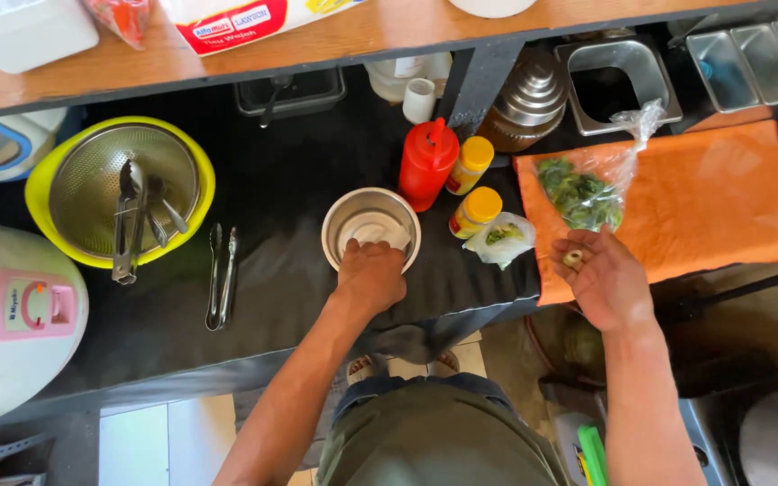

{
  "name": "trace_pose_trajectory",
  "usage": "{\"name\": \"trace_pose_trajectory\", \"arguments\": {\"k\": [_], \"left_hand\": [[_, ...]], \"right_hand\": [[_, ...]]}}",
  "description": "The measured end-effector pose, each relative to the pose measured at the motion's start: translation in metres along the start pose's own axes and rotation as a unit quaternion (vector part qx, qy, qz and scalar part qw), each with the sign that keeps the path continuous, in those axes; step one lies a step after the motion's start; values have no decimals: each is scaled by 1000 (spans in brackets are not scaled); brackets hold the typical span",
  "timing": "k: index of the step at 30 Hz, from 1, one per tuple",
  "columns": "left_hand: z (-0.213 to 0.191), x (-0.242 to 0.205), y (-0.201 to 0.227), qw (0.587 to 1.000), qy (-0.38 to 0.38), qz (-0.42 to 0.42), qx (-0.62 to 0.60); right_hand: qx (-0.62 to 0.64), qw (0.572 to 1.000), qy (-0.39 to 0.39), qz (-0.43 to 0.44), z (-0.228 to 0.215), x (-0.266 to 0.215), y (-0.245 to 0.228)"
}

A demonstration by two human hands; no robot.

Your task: Preparing and mixing chopped green onions in a bowl at a food stall.

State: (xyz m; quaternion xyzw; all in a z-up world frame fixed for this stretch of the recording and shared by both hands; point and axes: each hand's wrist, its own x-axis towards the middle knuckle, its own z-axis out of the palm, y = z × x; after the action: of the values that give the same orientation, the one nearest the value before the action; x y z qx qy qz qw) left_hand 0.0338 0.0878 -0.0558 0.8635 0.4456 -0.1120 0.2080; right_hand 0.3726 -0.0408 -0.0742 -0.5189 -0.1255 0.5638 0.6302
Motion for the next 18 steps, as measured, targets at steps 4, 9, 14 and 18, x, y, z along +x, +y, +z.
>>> {"name": "trace_pose_trajectory", "arguments": {"k": [4,9,14,18], "left_hand": [[1,-2,3,999,31,6,-5],[2,-5,0,999,31,-15,-37],[9,-4,-1,997,61,-12,-38],[8,-9,1,989,146,5,8]], "right_hand": [[19,1000,-11,1,62,-16,-10],[-45,996,-71,-41,70,8,6],[-221,958,-8,-183,60,6,14],[-142,986,-25,-86,48,-18,52]]}}
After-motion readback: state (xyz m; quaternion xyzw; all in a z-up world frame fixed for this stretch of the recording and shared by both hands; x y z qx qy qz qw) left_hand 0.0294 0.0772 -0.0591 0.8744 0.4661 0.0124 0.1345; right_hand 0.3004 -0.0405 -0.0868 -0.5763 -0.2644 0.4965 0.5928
